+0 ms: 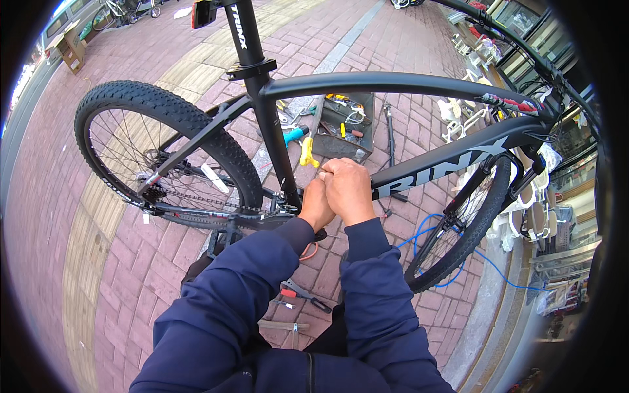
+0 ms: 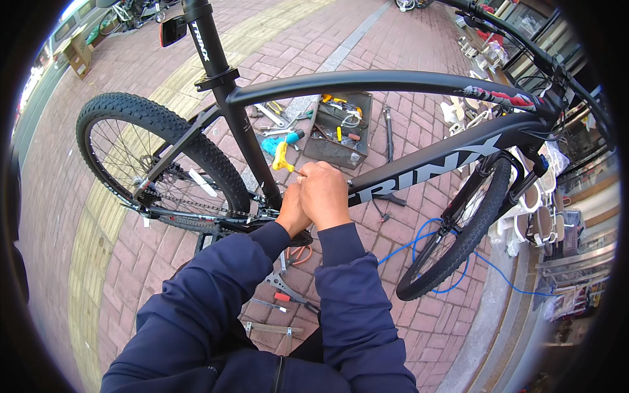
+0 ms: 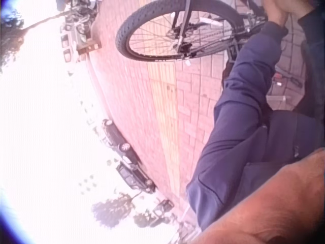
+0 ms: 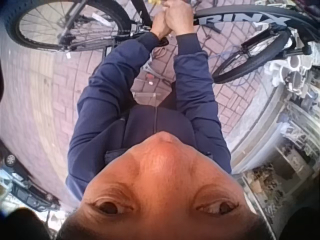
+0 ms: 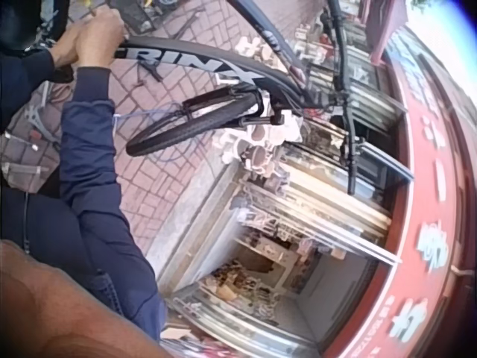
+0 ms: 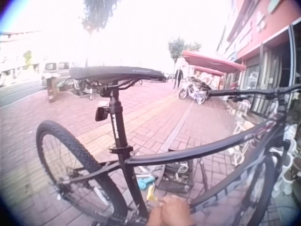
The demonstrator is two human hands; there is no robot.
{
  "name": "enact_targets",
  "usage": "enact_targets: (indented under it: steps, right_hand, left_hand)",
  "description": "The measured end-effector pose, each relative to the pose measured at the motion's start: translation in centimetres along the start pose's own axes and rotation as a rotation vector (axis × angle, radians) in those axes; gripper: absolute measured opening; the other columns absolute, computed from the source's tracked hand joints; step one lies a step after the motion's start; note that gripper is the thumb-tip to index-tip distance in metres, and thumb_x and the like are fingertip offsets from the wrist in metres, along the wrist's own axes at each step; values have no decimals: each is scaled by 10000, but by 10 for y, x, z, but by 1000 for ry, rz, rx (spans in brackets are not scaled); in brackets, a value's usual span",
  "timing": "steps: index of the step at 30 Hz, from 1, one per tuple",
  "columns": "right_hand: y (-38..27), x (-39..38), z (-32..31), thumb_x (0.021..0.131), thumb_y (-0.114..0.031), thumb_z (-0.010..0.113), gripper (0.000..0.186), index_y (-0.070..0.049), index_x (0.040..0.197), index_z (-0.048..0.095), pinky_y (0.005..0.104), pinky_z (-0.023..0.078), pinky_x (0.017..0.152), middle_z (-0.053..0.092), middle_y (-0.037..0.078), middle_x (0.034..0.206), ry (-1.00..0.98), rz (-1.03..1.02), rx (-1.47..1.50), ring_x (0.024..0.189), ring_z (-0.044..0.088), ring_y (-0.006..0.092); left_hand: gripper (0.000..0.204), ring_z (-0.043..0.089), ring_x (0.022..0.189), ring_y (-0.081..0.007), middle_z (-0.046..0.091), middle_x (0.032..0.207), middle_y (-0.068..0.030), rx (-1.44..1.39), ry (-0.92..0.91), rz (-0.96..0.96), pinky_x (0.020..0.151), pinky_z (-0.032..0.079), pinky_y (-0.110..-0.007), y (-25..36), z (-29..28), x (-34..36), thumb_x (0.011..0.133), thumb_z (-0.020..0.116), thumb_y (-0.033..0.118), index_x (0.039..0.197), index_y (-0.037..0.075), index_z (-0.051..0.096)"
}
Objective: The person uses a yellow T-handle hex key to tighten bolts on the crankset and chainring area of a black mountain bike. They rotate the crank arm and pedal to check the drivetrain while continuing to adjust fasteners on the bottom bracket area.
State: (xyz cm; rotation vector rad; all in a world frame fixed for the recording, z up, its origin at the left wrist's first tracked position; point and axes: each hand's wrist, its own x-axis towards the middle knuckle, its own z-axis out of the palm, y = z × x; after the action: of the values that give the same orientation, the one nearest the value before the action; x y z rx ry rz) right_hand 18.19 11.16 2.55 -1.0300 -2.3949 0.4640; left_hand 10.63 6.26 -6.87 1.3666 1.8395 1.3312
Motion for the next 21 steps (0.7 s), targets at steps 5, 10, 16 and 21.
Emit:
enact_targets:
  steps: [5,10,16,21]
  right_hand:
    - [-12,0,-1,846,-115,735,87,-46,899,738,463,540,775,702,162,890,106,-9,54,854,685,383]
    - [-30,-6,-14,841,-71,735,97,-9,916,732,428,541,742,711,168,887,198,-34,174,815,689,367]
    - [-38,-26,-32,840,-61,739,113,14,924,729,393,544,729,711,170,887,185,-11,254,794,693,346]
    - [-34,-47,-48,853,-50,730,102,-16,948,741,416,553,766,720,165,934,155,49,301,844,698,355]
  left_hand:
    - [240,701,892,-468,718,885,-276,-61,-25,83,764,552,-519,-4,-2,4,890,670,238,962,11,696]
    - [236,709,874,-452,723,863,-257,-1,-12,83,740,560,-485,1,-7,2,897,664,242,935,11,698]
    - [273,737,785,-354,713,822,-250,-393,42,-106,687,553,-420,7,-8,1,928,641,244,918,-21,705]
    - [146,688,762,-143,739,832,-98,-475,-45,-216,668,540,-319,11,-10,3,907,707,122,929,-19,736]
